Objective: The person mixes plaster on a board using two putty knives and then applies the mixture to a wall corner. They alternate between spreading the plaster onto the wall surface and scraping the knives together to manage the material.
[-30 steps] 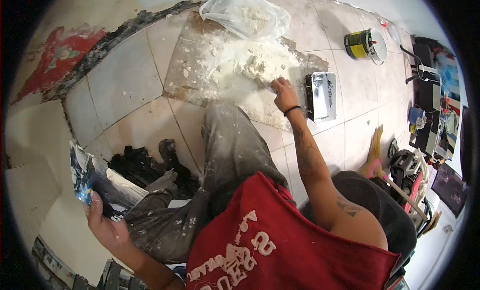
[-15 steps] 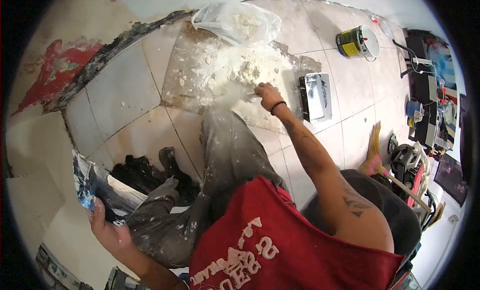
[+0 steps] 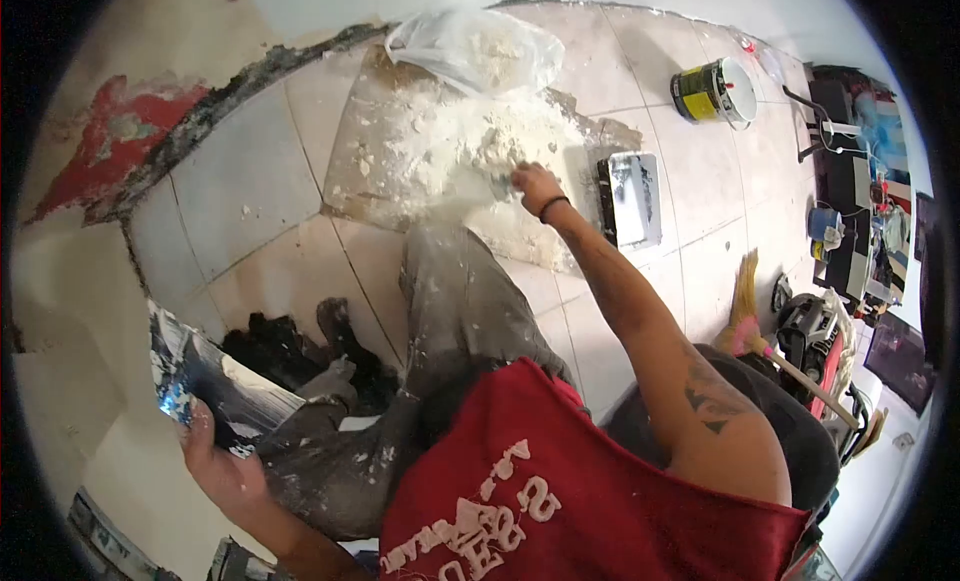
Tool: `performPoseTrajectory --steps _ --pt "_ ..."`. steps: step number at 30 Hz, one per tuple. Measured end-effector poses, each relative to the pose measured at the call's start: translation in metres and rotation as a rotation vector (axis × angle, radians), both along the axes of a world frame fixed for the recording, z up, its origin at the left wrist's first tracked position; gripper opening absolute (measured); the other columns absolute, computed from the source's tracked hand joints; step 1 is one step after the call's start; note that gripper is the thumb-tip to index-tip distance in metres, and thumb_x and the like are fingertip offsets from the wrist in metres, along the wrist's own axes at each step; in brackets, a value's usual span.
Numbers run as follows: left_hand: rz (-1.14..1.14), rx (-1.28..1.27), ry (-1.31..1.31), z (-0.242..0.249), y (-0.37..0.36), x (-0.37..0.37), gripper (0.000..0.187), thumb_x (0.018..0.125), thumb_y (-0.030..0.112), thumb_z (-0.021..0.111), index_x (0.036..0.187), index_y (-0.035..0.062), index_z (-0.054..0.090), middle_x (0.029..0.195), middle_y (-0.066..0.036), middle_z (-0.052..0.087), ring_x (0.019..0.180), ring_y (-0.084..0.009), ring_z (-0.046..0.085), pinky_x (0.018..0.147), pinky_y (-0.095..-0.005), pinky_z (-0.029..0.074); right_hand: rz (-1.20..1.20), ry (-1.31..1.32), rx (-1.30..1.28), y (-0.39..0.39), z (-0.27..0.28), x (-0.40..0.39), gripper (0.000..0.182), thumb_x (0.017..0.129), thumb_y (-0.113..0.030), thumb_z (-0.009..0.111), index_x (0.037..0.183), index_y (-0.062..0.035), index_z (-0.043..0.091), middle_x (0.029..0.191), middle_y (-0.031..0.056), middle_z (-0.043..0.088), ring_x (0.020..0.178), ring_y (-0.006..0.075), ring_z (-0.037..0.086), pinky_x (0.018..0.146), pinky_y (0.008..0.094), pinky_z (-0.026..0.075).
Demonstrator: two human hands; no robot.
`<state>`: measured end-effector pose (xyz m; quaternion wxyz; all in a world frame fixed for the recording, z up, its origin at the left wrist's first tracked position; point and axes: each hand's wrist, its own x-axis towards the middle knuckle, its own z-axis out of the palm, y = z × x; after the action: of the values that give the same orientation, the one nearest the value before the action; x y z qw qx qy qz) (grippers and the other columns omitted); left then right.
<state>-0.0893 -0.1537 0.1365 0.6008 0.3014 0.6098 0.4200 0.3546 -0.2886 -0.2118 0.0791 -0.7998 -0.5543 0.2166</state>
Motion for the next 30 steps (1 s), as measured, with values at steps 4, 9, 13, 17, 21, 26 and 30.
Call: performPoseTrajectory --steps 4,9,13,17,21,26,30 --pt "-0.029 0.012 -0.079 -0.005 0.0 -0.006 0.04 0.081 -0.003 0.051 0.121 -0.0015 0.044 0.11 -0.012 0.054 0.101 -0.023 0.053 0.091 -0.0378 0.044 -0.058 0.025 -0.026 0.02 0.01 0.039 0.019 0.068 0.0 0.053 0.083 -0.0082 0.063 0.089 0.0108 0.06 0.094 0.0308 0.055 0.082 0.0376 0.046" --pt "-0.014 0.072 0.011 0.003 -0.004 0.013 0.04 0.081 -0.005 0.049 0.121 -0.0018 0.043 0.112 -0.013 0.052 0.101 -0.0221 0.053 0.089 -0.0365 0.045 -0.003 -0.077 -0.007 0.004 -0.002 0.008 0.021 0.069 0.001 0.05 0.083 -0.0072 0.063 0.091 0.0109 0.06 0.095 0.0302 0.055 0.081 0.0395 0.046" --pt "-0.03 0.065 0.012 0.003 -0.002 0.012 0.041 0.081 -0.004 0.049 0.121 -0.0022 0.042 0.112 -0.013 0.051 0.101 -0.0217 0.053 0.09 -0.0362 0.045 0.099 0.041 0.036 0.024 0.005 0.054 0.025 0.061 0.004 0.047 0.077 -0.0077 0.063 0.085 0.0099 0.061 0.087 0.0295 0.057 0.077 0.0376 0.046" --pt "-0.112 0.085 0.058 -0.002 -0.004 -0.002 0.04 0.081 -0.004 0.049 0.121 -0.0014 0.043 0.111 -0.012 0.053 0.101 -0.0217 0.053 0.091 -0.0368 0.044 0.105 -0.007 -0.045 0.059 0.035 0.07 0.028 0.062 0.002 0.048 0.082 -0.0107 0.063 0.087 0.0079 0.061 0.086 0.0284 0.058 0.073 0.0361 0.047" --pt "-0.008 0.063 -0.01 -0.004 -0.001 0.005 0.039 0.081 -0.004 0.05 0.12 -0.0007 0.045 0.11 -0.011 0.054 0.101 -0.0217 0.053 0.091 -0.037 0.043 0.175 -0.095 -0.179 0.083 0.028 0.079 0.027 0.068 -0.003 0.051 0.09 -0.0138 0.063 0.09 0.0067 0.063 0.09 0.0264 0.059 0.074 0.0379 0.048" --pt "-0.016 0.036 -0.038 -0.002 -0.003 0.006 0.04 0.08 -0.004 0.05 0.12 -0.0004 0.045 0.109 -0.012 0.055 0.101 -0.0221 0.054 0.092 -0.0374 0.043 0.274 -0.243 -0.226 0.075 0.011 0.043 0.025 0.077 -0.005 0.051 0.095 -0.0168 0.064 0.102 0.0007 0.062 0.097 0.0229 0.057 0.083 0.0403 0.045" --pt "-0.083 0.066 -0.035 0.004 -0.006 0.01 0.031 0.085 0.006 0.054 0.114 -0.0007 0.048 0.109 -0.011 0.056 0.1 -0.0224 0.055 0.09 -0.0379 0.045 0.252 -0.239 -0.219 0.051 0.019 0.024 0.027 0.076 -0.005 0.052 0.098 -0.0158 0.063 0.11 0.0012 0.058 0.102 0.0222 0.054 0.087 0.0422 0.043"
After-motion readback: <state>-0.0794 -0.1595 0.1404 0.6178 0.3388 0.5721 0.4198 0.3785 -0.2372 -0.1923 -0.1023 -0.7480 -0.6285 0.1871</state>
